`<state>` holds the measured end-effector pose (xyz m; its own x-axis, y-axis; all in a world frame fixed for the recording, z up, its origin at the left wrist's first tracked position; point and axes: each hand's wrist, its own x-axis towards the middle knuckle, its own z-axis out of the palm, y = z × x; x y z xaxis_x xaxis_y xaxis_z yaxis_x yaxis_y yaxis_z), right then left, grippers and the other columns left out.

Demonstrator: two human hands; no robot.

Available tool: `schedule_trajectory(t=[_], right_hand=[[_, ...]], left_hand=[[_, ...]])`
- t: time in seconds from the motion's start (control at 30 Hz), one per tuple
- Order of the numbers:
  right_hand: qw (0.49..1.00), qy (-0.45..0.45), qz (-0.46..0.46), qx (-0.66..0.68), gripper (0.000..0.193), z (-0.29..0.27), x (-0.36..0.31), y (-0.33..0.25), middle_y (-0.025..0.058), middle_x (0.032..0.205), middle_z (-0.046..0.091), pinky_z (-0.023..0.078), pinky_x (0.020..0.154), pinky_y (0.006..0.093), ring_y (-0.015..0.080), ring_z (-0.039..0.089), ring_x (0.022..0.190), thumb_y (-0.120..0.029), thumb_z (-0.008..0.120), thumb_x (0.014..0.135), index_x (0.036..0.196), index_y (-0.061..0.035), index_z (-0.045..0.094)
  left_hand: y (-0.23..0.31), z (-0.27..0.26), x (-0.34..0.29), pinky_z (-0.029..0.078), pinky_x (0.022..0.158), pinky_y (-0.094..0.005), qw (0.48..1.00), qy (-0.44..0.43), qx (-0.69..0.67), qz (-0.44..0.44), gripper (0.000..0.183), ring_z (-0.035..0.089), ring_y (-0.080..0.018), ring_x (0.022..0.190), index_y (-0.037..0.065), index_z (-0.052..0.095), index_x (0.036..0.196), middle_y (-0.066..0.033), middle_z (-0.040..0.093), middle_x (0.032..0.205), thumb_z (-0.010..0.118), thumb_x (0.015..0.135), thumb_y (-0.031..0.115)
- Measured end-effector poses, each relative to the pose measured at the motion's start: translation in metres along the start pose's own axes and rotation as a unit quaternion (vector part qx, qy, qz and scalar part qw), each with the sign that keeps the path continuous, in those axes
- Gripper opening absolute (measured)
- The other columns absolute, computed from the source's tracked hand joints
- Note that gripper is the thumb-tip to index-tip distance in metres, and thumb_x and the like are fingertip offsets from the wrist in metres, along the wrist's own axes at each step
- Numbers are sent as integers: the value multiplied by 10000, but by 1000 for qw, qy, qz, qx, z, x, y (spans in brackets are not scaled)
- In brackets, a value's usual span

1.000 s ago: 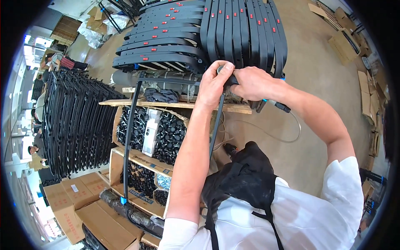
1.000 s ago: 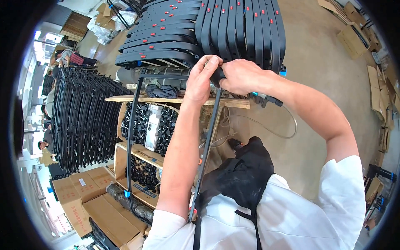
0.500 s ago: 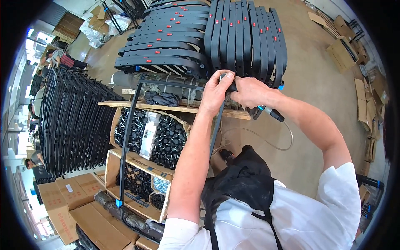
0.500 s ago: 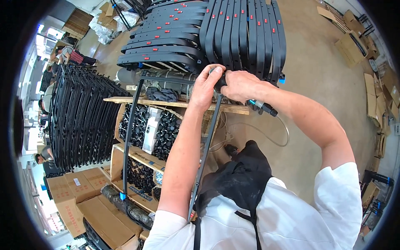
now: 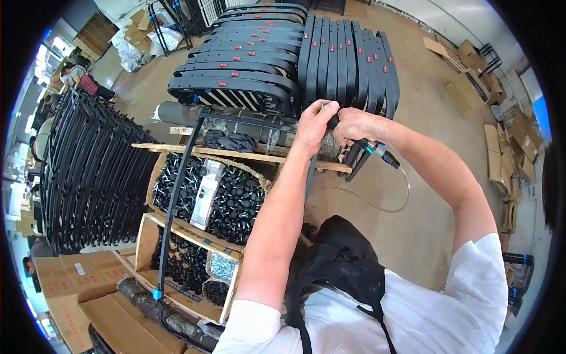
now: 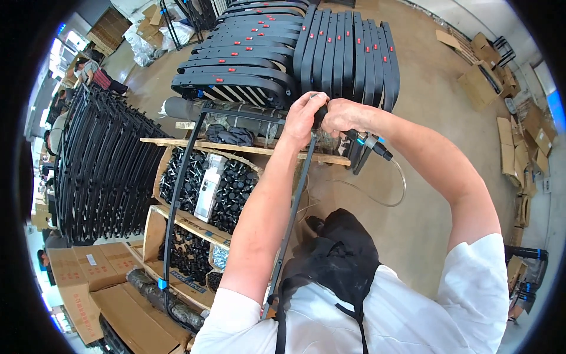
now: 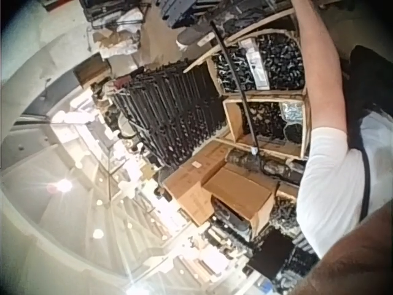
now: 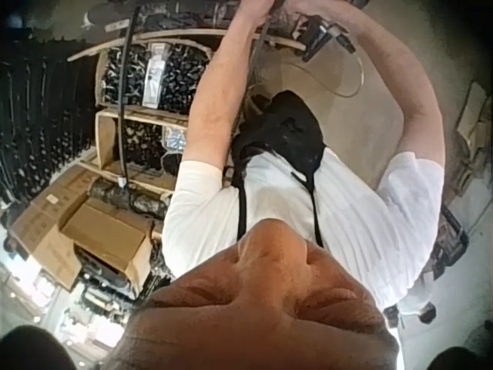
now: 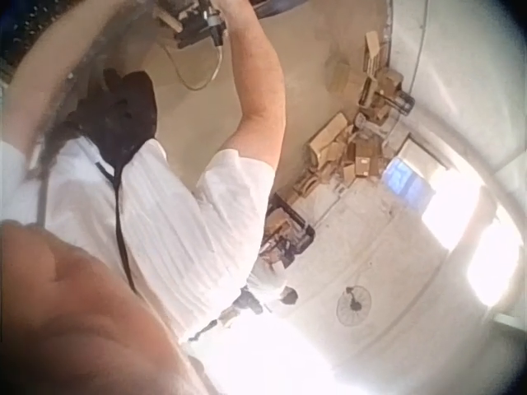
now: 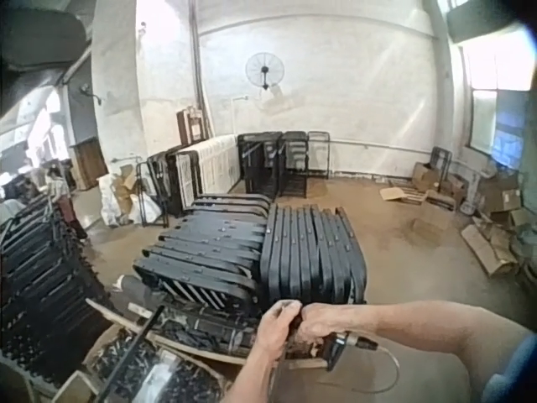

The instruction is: Assembling plastic outdoor equipment components with metal handles and wiring in a factory setting.

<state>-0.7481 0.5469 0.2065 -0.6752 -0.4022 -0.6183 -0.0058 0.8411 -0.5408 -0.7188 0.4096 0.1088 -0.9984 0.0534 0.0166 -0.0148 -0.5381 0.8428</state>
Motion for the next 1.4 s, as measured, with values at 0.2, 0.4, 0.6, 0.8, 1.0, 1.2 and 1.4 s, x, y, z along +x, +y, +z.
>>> schedule_trajectory(t=[0.2, 0.4, 0.6, 0.8, 1.0, 1.2, 1.4], right_hand=[[995, 72, -61, -17, 259, -3, 0, -58, 156, 727, 689, 524, 601, 398, 236, 659, 637, -197, 698, 726, 767, 59, 697], [968, 42, -156, -192, 392, 21, 83, -222, 149, 769, 762, 596, 697, 390, 241, 745, 664, -339, 710, 829, 875, 50, 733], [956, 38, -211, -200, 309, 59, 190, -330, 109, 840, 781, 592, 769, 402, 264, 773, 824, -314, 642, 827, 941, -62, 780], [940, 16, -221, -261, 299, 68, 245, -359, 86, 813, 782, 590, 808, 400, 236, 774, 843, -297, 618, 844, 932, -55, 770], [934, -23, -220, -282, 290, 64, 257, -361, 76, 741, 752, 588, 759, 390, 236, 755, 747, -296, 616, 858, 865, -43, 757], [934, -18, -233, -272, 366, 68, 260, -364, 158, 708, 729, 579, 657, 420, 272, 726, 633, -292, 635, 866, 782, 54, 718], [925, -27, -223, -305, 377, 74, 264, -361, 183, 800, 752, 577, 745, 444, 301, 752, 764, -318, 622, 874, 885, 38, 745]], left_hand=[[73, -12, -3, 489, 814, -283, 993, 45, 100, 54, 208, 587, -84, 889, 44, 726, 1057, 12, 682, 961, 723, 1007, 246], [173, -149, 7, 519, 783, -290, 978, 161, 77, 108, 166, 627, -105, 856, 60, 729, 1017, -3, 701, 935, 714, 1007, 225], [233, -275, 31, 503, 759, -301, 944, 268, 87, 172, 172, 615, -114, 844, 59, 748, 996, -5, 695, 934, 727, 967, 227], [226, -329, 55, 504, 740, -313, 940, 300, 42, 155, 172, 615, -123, 836, 68, 751, 986, -5, 692, 940, 730, 958, 236], [218, -334, 57, 499, 787, -315, 940, 301, 18, 161, 196, 610, -124, 877, 53, 745, 1010, -10, 689, 956, 731, 967, 244], [217, -339, 57, 534, 850, -328, 939, 298, 29, 170, 208, 651, -153, 921, 44, 710, 1047, -41, 708, 1000, 703, 1009, 248], [209, -337, 51, 502, 821, -300, 936, 309, 24, 168, 238, 610, -112, 896, 44, 718, 1032, -7, 686, 976, 723, 978, 276]])
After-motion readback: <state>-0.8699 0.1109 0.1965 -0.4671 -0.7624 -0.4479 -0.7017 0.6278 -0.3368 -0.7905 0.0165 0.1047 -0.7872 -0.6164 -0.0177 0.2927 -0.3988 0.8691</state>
